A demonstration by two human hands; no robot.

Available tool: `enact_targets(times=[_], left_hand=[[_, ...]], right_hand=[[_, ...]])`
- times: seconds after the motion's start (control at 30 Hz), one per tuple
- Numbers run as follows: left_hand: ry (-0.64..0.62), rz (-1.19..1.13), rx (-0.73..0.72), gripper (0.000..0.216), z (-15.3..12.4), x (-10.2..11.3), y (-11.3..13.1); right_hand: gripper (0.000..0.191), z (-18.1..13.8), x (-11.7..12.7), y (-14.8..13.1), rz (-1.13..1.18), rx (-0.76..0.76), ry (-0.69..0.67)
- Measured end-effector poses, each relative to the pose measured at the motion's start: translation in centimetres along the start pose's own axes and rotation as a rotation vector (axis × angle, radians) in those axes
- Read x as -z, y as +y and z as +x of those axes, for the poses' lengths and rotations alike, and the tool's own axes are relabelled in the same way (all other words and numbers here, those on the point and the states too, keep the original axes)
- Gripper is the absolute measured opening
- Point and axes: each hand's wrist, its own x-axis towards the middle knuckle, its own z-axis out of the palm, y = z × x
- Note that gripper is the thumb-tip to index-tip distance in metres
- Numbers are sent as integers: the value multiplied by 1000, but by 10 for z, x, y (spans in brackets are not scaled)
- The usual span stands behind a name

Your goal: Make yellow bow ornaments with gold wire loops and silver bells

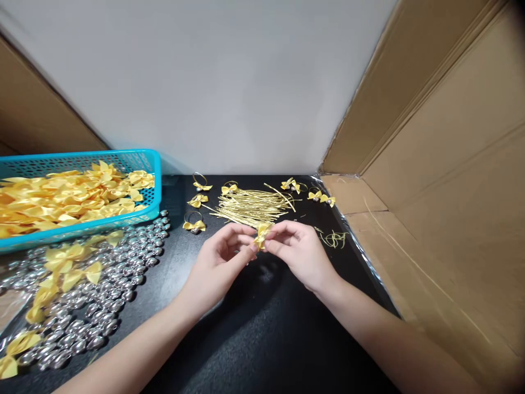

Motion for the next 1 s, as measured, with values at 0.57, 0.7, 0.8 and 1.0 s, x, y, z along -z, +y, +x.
enact_targets(times=[0.57, 0.7, 0.8, 1.0], left_hand=[[181, 623, -497, 21, -13, -1, 4], [206, 784, -671, 25, -14, 0, -1], [221, 869, -747, 25, -13, 1, -7], [242, 1004, -864, 18, -9, 2, -10]], right_hand=[[8, -19, -13, -6, -528, 450, 164], [8, -18, -15, -4, -525, 373, 148], [10, -18, -17, -4, -546, 336, 154], [13, -21, -20, -1, -577, 310, 196]])
